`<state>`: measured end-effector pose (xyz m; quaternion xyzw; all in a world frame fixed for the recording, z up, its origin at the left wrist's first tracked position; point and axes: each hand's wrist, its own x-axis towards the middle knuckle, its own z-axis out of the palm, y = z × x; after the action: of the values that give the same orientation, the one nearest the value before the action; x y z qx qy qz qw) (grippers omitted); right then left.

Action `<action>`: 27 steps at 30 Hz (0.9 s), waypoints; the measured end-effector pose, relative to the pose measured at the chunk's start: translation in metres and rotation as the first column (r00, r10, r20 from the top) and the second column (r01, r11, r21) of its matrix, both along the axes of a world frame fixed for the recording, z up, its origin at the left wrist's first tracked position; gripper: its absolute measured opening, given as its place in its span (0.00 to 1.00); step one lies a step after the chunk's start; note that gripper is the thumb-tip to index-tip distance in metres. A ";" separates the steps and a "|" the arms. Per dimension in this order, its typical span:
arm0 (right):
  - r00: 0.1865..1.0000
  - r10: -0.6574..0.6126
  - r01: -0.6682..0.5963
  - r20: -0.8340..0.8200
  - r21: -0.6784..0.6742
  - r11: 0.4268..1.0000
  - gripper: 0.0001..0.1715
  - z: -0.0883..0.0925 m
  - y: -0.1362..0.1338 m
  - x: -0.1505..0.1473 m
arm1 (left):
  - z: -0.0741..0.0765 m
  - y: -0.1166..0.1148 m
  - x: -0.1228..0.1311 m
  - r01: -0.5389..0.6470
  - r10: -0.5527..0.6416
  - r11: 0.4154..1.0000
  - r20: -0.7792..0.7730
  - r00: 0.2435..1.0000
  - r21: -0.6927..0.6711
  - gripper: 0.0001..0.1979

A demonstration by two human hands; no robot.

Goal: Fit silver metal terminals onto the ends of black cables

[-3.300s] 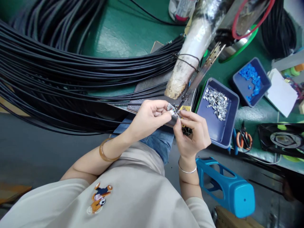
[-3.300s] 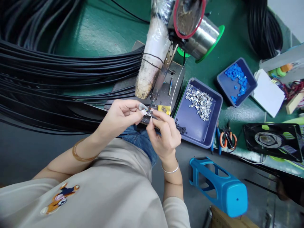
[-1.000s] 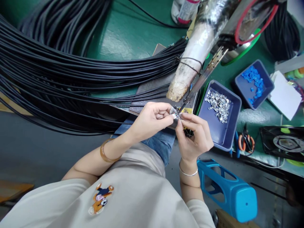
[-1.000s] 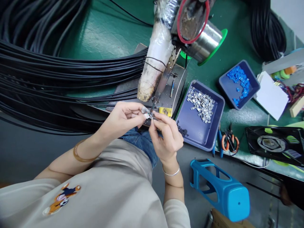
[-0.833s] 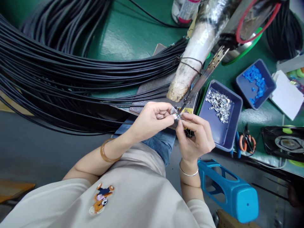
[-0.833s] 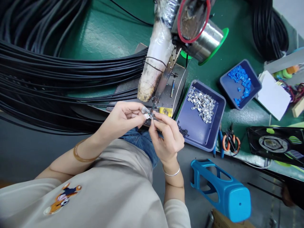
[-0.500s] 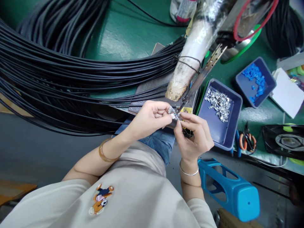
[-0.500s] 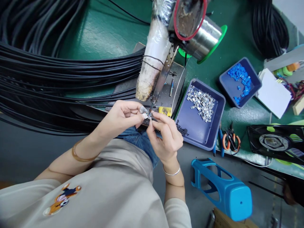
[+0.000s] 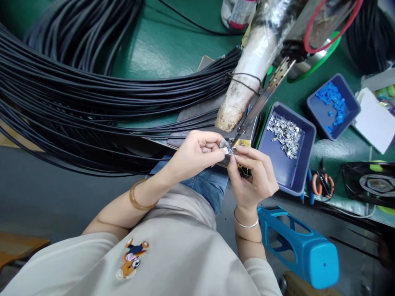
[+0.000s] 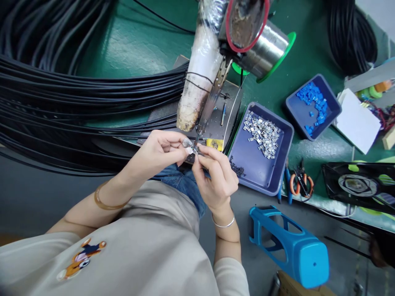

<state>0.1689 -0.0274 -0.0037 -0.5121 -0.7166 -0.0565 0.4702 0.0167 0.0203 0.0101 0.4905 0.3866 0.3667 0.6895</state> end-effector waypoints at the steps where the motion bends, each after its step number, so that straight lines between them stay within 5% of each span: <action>1: 1.000 -0.001 0.001 0.001 0.002 1.000 0.12 0.000 0.000 0.000 | 0.001 0.000 0.000 0.002 -0.002 1.000 0.000 1.000 0.001 0.05; 27: 0.999 -0.037 0.037 0.015 0.018 0.999 0.12 0.001 -0.001 -0.002 | 0.002 0.000 0.002 -0.014 0.013 0.999 0.021 1.000 0.039 0.06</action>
<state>0.1671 -0.0280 -0.0029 -0.5206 -0.7101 -0.0754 0.4680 0.0185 0.0208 0.0124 0.4973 0.3754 0.3841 0.6813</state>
